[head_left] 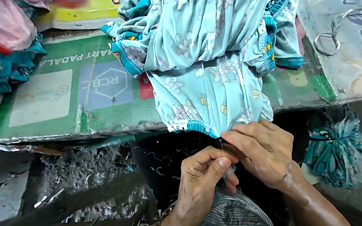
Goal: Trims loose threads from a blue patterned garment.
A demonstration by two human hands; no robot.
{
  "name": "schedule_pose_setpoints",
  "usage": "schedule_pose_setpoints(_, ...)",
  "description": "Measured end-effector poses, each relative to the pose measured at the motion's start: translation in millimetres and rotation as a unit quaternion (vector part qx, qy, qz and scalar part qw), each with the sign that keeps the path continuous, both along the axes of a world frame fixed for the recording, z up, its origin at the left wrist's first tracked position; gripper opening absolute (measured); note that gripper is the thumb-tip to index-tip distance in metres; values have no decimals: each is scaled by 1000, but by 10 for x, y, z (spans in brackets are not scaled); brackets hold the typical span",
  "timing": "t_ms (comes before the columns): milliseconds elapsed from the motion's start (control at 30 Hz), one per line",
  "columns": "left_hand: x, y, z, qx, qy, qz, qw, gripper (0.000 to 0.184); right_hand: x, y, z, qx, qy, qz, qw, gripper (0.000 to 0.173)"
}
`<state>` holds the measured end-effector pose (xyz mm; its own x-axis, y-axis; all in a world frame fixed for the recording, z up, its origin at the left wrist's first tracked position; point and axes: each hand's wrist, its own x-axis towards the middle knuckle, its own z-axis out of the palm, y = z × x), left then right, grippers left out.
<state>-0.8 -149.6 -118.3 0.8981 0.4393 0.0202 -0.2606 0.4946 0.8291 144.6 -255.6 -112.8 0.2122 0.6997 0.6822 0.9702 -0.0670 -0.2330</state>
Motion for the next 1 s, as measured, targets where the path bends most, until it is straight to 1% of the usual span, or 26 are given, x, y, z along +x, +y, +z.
schedule_pose_setpoints(167, -29, -46, 14, 65, -10, -4, 998, 19, 13, 14, -29, -3, 11, 15, 1000, 13)
schedule_pose_setpoints(233, -88, -12, 3, 119, -34, -58, 991, 24, 12, -13, -33, -15, 36, 33, 999, 14)
schedule_pose_setpoints(267, -141, 66, -3, 174, -52, -120, 976, 33, 18, -46, -21, -26, 56, 42, 997, 16)
schedule_pose_setpoints(300, -195, 178, -8, 240, -67, -194, 949, 45, 31, -94, 3, -43, 73, 41, 996, 20)
schedule_pose_setpoints(333, -239, 297, -4, 318, -66, -255, 911, 54, 50, -144, 29, -56, 84, 29, 994, 23)
schedule_pose_setpoints(367, -270, 385, -8, 400, -46, -270, 875, 58, 71, -191, 49, -66, 84, 5, 994, 26)
schedule_pose_setpoints(400, -289, 434, -23, 470, -12, -243, 849, 56, 97, -216, 60, -75, 66, -27, 995, 28)
schedule_pose_setpoints(433, -282, 458, -55, 515, 22, -199, 834, 50, 123, -216, 55, -86, 46, -59, 994, 29)
schedule_pose_setpoints(467, -254, 459, -88, 536, 47, -152, 829, 43, 149, -201, 32, -91, 31, -79, 992, 27)
schedule_pose_setpoints(500, -204, 441, -104, 528, 61, -115, 839, 37, 175, -184, 3, -91, 25, -86, 992, 22)
schedule_pose_setpoints(533, -143, 405, -102, 487, 66, -93, 866, 33, 199, -176, -15, -80, 39, -78, 993, 19)
schedule_pose_setpoints(567, -86, 357, -92, 412, 67, -89, 904, 31, 212, -181, -14, -66, 72, -58, 994, 17)
schedule_pose_setpoints(600, -32, 302, -83, 313, 65, -89, 943, 30, 216, -196, 12, -53, 122, -28, 991, 15)
schedule_pose_setpoints(633, 29, 253, -75, 207, 60, -90, 972, 30, 226, -212, 52, -40, 175, 6, 984, 14)
schedule_pose_setpoints(667, 94, 210, -73, 111, 50, -88, 989, 34, 241, -226, 102, -28, 214, 35, 976, 12)
schedule_pose_setpoints(700, 155, 171, -68, 46, 38, -80, 995, 42, 258, -239, 151, -20, 235, 55, 970, 11)
schedule_pose_setpoints(733, 213, 130, -51, 2, 25, -61, 998, 46, 273, -254, 194, -18, 243, 66, 968, 11)
schedule_pose_setpoints(767, 265, 91, -18, -37, 12, -31, 999, 45, 283, -268, 227, -19, 245, 75, 966, 11)
schedule_pose_setpoints(800, 318, 61, 21, -79, -5, 8, 997, 39, 290, -279, 251, -23, 246, 84, 965, 12)
schedule_pose_setpoints(867, 411, 32, 111, -150, -32, 82, 985, 19, 300, -294, 268, -36, 243, 88, 965, 13)
schedule_pose_setpoints(900, 442, 32, 149, -157, -46, 105, 981, 13, 300, -292, 268, -37, 241, 80, 967, 13)
schedule_pose_setpoints(967, 475, 55, 194, -115, -72, 123, 983, 9, 286, -258, 286, -12, 233, 42, 971, 13)
schedule_pose_setpoints(1000, 489, 78, 209, -89, -81, 130, 984, 9, 273, -229, 309, 14, 227, 27, 974, 17)
